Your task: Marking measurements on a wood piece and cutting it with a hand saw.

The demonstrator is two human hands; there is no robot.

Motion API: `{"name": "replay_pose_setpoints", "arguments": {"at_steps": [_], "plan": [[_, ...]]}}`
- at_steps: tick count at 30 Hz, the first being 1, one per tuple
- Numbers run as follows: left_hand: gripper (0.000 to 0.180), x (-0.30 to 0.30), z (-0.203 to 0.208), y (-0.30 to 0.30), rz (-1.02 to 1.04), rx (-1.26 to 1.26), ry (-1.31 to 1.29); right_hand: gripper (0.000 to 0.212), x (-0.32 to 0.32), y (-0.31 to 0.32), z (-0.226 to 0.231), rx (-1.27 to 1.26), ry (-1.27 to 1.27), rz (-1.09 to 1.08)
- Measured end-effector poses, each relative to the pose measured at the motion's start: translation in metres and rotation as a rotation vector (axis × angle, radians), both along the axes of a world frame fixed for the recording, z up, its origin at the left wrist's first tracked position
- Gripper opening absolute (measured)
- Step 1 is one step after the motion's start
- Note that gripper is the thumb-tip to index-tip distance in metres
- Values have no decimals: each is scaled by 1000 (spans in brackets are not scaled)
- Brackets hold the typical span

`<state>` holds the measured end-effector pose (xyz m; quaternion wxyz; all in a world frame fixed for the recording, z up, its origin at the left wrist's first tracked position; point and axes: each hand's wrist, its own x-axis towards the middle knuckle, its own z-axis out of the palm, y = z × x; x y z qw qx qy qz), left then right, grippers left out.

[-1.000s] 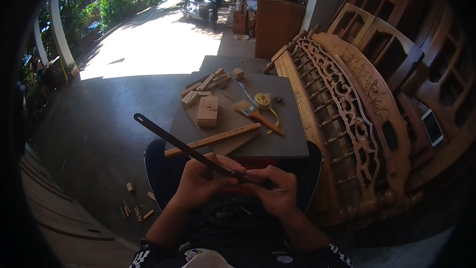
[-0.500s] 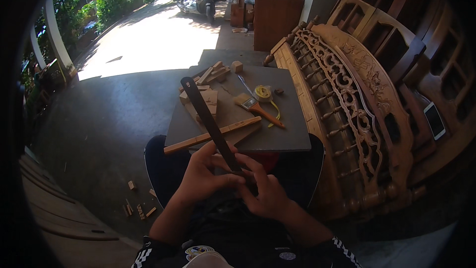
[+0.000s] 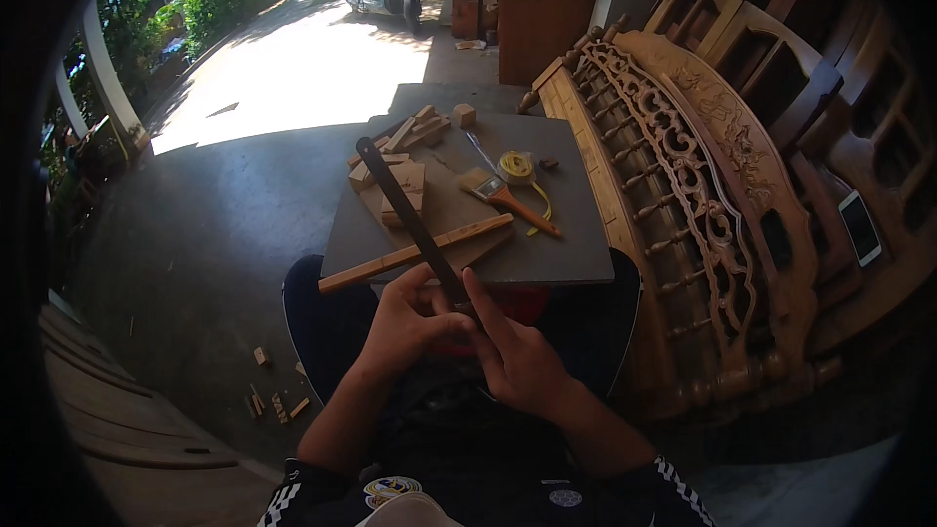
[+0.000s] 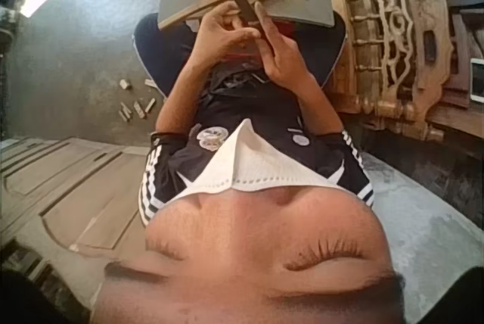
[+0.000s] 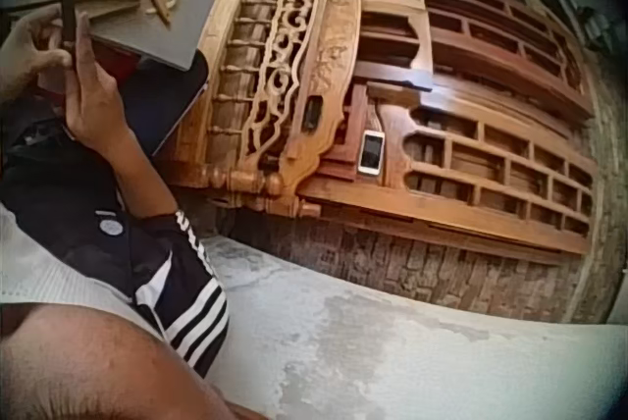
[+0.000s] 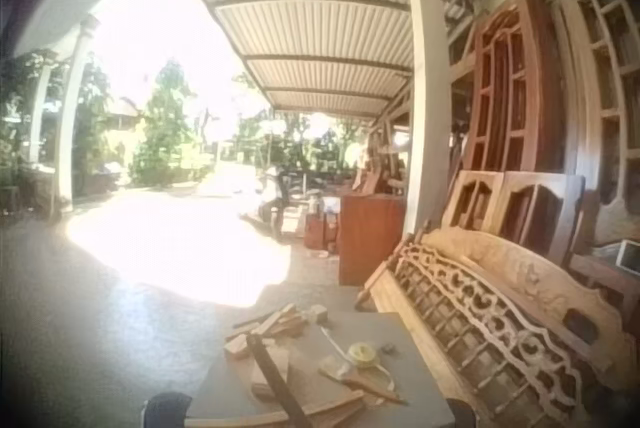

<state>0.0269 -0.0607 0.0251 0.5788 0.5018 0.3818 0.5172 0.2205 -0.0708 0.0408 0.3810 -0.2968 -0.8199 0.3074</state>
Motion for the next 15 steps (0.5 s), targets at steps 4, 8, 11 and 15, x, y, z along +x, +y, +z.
{"name": "replay_pose_setpoints", "arguments": {"at_steps": [4,8,11,15], "plan": [[53,-10,6,12,285,301,472,68,6,9,1,-46,-41,-79],[48,-19,11,12,323,425,699,67,7,18,-3,-143,0,-136],[37,2,7,5,311,249,73,67,2,13,-5,-122,27,-63],[23,4,12,8,351,147,-172,65,0,6,-4,-179,49,17]]}}
